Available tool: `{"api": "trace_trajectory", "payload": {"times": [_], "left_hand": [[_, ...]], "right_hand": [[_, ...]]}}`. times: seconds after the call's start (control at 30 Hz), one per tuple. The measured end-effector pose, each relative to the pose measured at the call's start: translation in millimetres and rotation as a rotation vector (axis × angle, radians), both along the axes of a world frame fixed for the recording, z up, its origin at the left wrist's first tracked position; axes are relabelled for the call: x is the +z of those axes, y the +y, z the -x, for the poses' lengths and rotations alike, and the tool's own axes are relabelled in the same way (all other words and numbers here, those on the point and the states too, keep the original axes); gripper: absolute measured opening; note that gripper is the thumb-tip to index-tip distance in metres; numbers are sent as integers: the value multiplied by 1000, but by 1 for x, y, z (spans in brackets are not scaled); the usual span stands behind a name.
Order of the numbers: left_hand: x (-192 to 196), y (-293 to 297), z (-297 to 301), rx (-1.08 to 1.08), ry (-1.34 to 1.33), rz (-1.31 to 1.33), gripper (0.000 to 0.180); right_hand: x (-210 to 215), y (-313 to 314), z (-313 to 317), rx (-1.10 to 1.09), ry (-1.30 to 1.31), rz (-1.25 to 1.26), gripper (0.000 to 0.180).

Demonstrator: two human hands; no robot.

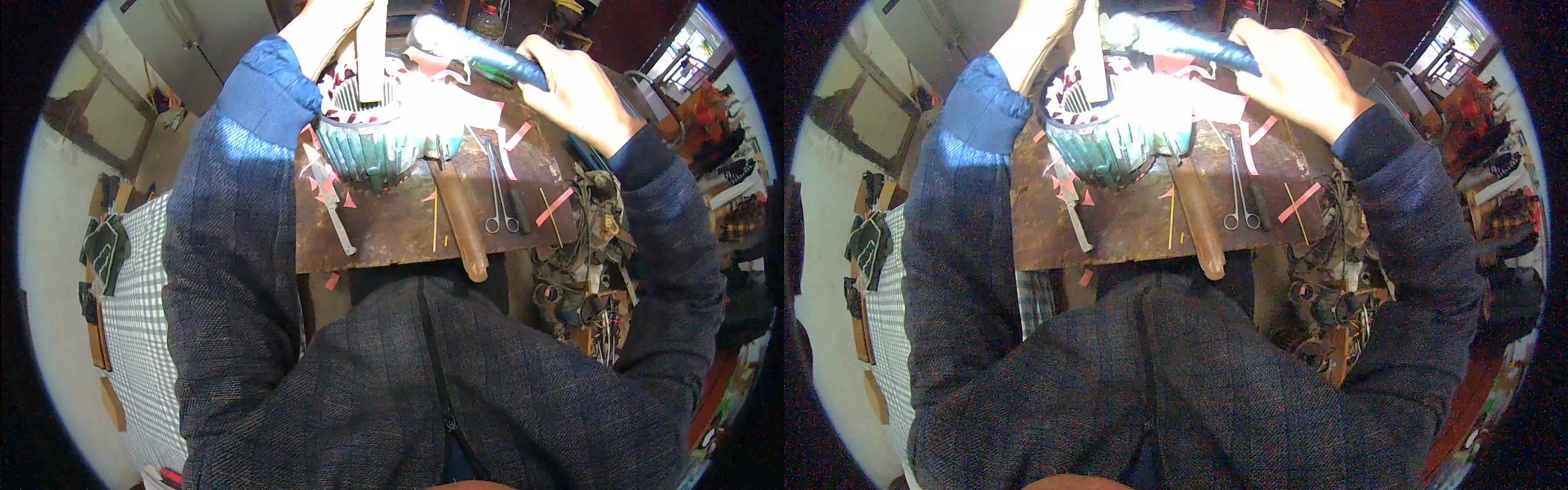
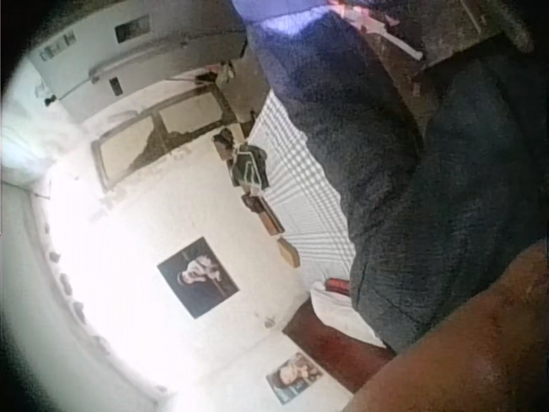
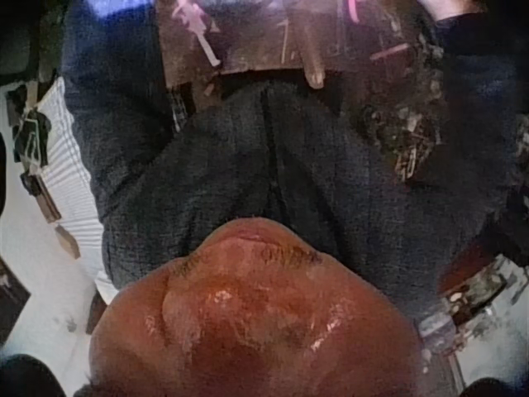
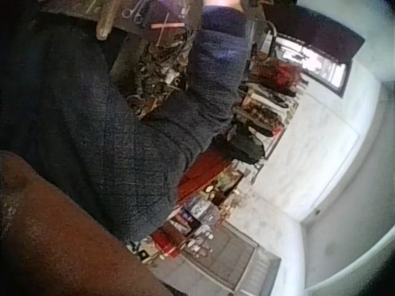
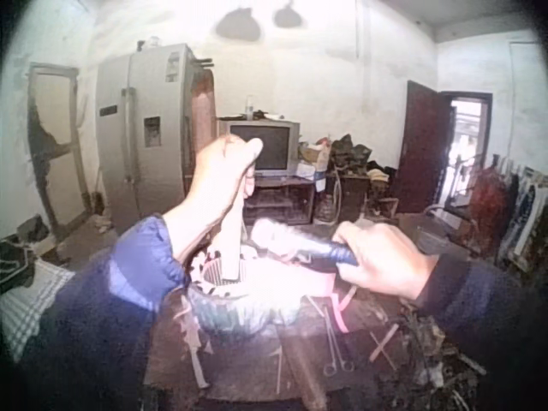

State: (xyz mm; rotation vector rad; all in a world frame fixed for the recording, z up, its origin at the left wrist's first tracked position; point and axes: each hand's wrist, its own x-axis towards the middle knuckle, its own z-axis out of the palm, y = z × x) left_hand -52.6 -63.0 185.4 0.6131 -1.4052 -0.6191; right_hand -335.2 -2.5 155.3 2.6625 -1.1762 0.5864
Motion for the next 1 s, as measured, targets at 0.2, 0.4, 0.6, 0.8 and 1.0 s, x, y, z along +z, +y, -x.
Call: {"api": "trace_trajectory", "payload": {"times": [0.2,0.4,0.6,0.8,1.0], "left_hand": [[1,-42,30,34,-125,-2,29],[-9,-63,44,-107,-238,10,28],[-17,-61,37,-244,-160,-83,28],[12,-25,39,-53,-402,127,28],[75,19,8,-294,-602,192,12]], "right_hand": [[-31,-14,-17,277,91,360,33],[-63,-51,-55,212,262,256,23],[-80,-70,-59,243,171,376,20],[-60,-53,-42,248,84,163,25],[-40,6,16,-7,-118,-198,19]]}}
